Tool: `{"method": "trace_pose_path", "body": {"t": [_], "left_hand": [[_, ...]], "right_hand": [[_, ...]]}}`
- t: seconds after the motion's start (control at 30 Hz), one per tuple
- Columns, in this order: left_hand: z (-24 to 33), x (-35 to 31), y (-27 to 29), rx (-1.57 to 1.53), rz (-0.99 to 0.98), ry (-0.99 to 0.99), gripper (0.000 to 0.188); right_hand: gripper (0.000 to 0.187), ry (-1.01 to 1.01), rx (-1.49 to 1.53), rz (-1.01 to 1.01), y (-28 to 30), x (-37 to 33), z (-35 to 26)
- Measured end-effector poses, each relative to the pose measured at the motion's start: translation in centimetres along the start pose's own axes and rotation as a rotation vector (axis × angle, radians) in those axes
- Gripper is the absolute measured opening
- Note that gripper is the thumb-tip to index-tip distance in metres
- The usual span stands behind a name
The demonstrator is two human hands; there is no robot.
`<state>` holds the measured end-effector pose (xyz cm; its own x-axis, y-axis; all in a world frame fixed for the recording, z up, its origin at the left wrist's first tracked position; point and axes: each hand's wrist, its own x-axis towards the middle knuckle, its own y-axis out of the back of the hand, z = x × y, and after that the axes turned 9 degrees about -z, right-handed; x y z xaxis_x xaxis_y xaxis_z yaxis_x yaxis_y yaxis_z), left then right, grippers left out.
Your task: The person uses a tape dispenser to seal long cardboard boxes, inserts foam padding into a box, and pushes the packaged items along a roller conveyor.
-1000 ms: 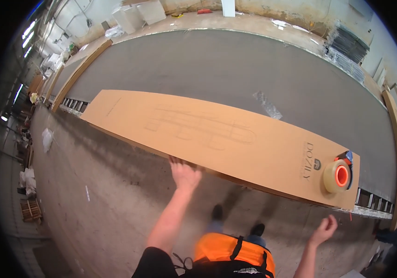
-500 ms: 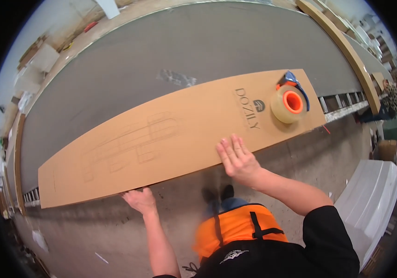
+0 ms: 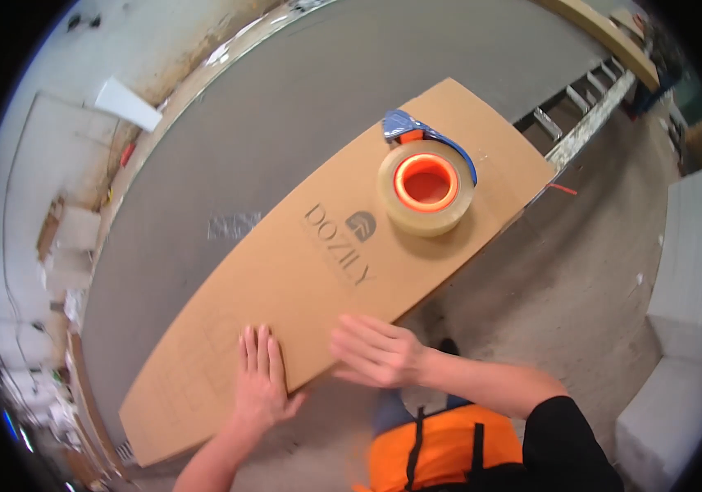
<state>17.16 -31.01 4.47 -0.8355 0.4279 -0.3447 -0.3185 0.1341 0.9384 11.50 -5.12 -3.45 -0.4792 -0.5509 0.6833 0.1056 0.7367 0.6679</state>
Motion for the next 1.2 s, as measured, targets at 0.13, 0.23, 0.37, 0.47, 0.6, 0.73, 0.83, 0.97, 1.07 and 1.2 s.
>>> {"method": "trace_pose_path", "body": {"t": [0.13, 0.23, 0.37, 0.47, 0.6, 0.73, 0.83, 0.97, 1.07, 1.2], "left_hand": [[0.0, -1.2, -0.8, 0.139, 0.082, -0.113, 0.111], [0.0, 0.5, 1.7, 0.066, -0.057, -0.113, 0.111], [-6.2, 8.9, 3.2, -0.385, 0.412, 0.142, 0.094], [-9.4, 14.3, 3.4, -0.633, 0.206, 0.358, 0.072], [-8.6, 14.3, 2.6, -0.469, 0.223, 0.464, 0.062], [-7.8, 13.5, 2.5, -0.394, 0.263, 0.437, 0.062], [-8.0, 13.6, 2.2, -0.399, 0.266, 0.425, 0.062], [-8.8, 12.8, 1.6, -0.444, 0.305, 0.413, 0.060], [-8.3, 12.5, 1.7, -0.424, 0.299, 0.401, 0.059], [-7.8, 12.2, 2.0, -0.414, 0.283, 0.435, 0.060]], "right_hand": [[0.034, -0.195, -0.078, 0.321, -1.5, -1.3, 0.3], [0.026, -0.288, -0.203, 0.483, -4.3, -0.9, 0.2], [0.027, -0.290, -0.183, 0.631, -6.1, -0.8, -0.5], [0.026, -0.306, -0.182, 0.693, -6.6, -0.6, -0.5], [0.022, -0.301, -0.174, 0.769, -7.2, -0.3, -1.6], [0.020, -0.259, -0.150, 0.799, -6.3, -0.6, -1.4], [0.016, -0.252, -0.158, 0.762, -5.7, -0.7, -1.3], [0.018, -0.261, -0.128, 0.846, -7.0, -0.3, -2.0], [0.019, -0.233, -0.157, 0.912, -7.3, -0.2, -2.0], [0.020, -0.207, -0.143, 0.939, -8.0, -0.3, -2.5]]}}
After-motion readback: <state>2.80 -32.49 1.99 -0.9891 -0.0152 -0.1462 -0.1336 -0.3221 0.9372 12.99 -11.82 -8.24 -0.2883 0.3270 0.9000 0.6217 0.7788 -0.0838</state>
